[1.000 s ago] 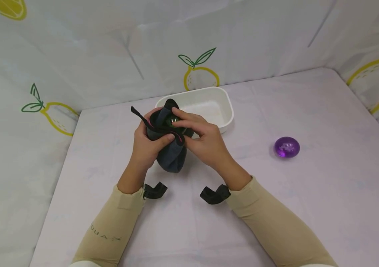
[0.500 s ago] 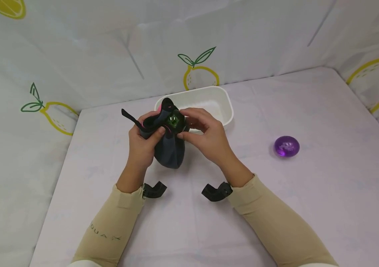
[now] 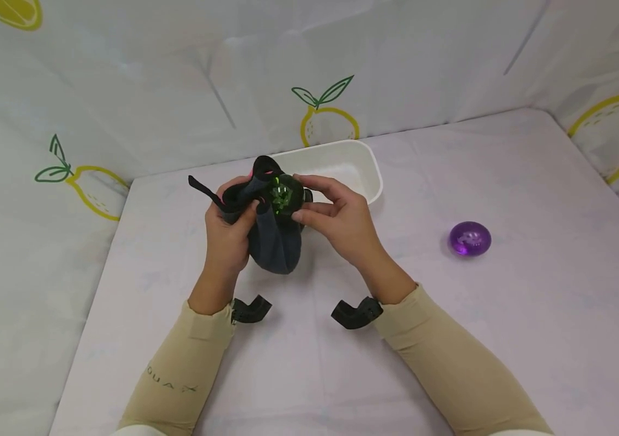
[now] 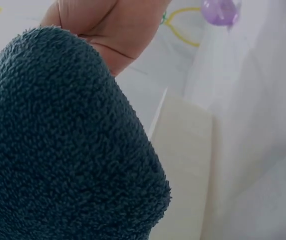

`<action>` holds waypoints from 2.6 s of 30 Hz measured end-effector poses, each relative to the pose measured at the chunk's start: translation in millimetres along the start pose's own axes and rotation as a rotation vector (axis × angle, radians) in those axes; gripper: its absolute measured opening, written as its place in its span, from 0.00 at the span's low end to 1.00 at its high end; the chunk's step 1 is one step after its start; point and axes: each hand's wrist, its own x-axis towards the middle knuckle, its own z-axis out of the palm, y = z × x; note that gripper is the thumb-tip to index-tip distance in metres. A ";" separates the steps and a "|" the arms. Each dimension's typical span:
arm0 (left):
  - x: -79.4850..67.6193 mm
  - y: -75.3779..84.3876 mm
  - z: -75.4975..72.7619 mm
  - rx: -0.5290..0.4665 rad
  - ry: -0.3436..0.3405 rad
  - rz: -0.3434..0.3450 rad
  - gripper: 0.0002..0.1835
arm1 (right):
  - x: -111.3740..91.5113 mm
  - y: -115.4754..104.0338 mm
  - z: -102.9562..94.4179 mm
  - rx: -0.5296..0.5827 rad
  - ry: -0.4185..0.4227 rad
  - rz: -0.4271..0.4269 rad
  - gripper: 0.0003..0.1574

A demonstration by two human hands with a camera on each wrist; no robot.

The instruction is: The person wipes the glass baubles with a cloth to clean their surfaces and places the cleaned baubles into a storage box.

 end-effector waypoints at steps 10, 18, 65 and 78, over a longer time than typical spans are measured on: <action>-1.5 1.3 3.5 0.107 -0.076 -0.044 0.34 | 0.7 -5.9 -2.6 0.016 0.057 0.038 0.29; -4.7 3.3 5.1 0.219 -0.114 -0.104 0.42 | 1.3 -6.7 2.0 -0.062 0.061 0.015 0.28; -8.7 5.7 10.4 0.260 -0.108 -0.101 0.39 | -3.1 -7.7 5.3 -0.087 0.005 -0.025 0.23; -1.9 1.3 6.5 0.172 -0.059 0.151 0.17 | -1.0 -6.6 5.4 0.057 -0.025 -0.056 0.22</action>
